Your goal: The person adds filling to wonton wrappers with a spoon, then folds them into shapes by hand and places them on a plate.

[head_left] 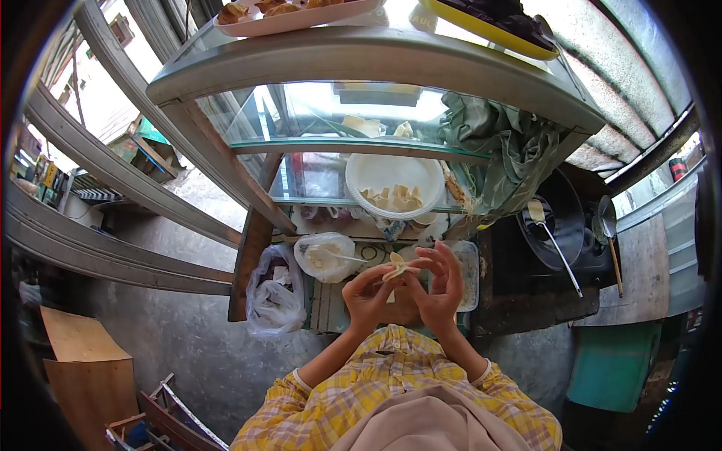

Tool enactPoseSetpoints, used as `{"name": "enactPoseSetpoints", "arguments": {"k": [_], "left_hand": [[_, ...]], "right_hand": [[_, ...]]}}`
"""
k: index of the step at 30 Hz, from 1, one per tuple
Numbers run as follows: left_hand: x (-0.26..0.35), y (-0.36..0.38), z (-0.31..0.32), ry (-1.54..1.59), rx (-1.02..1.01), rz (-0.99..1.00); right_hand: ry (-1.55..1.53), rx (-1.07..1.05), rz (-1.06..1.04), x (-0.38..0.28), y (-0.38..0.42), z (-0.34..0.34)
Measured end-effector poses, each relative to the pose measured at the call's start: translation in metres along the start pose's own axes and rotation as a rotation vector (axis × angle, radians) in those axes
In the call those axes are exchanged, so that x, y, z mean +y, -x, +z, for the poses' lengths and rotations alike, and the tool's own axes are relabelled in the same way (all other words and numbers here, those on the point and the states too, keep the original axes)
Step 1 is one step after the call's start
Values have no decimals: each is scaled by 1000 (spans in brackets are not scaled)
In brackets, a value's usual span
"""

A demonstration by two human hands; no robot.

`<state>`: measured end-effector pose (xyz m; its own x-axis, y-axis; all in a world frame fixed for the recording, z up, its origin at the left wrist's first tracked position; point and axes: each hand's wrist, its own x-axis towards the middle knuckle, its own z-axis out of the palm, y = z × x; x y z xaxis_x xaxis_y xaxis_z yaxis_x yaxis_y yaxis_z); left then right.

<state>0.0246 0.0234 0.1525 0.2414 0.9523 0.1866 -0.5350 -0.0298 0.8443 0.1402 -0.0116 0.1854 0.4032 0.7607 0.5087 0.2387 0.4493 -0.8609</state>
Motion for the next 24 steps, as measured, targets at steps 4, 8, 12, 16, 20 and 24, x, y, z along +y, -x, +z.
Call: {"name": "enactPoseSetpoints", "arguments": {"k": [4, 8, 12, 16, 20, 24], "left_hand": [[2, -1, 1, -159, -55, 91], [2, -1, 0, -364, -115, 163], [7, -5, 0, -532, -217, 258], [10, -7, 0, -506, -196, 272], [1, -3, -3, -402, -149, 266], [11, -8, -1, -419, -241, 311]], "right_hand": [[55, 82, -20, 1, 1, 2], [76, 143, -64, 1, 3, 0], [71, 154, -91, 1, 6, -3], [81, 127, -135, -1, 7, -6], [70, 63, -174, -2, 10, -6], [54, 52, -165, -4, 10, -10]]}}
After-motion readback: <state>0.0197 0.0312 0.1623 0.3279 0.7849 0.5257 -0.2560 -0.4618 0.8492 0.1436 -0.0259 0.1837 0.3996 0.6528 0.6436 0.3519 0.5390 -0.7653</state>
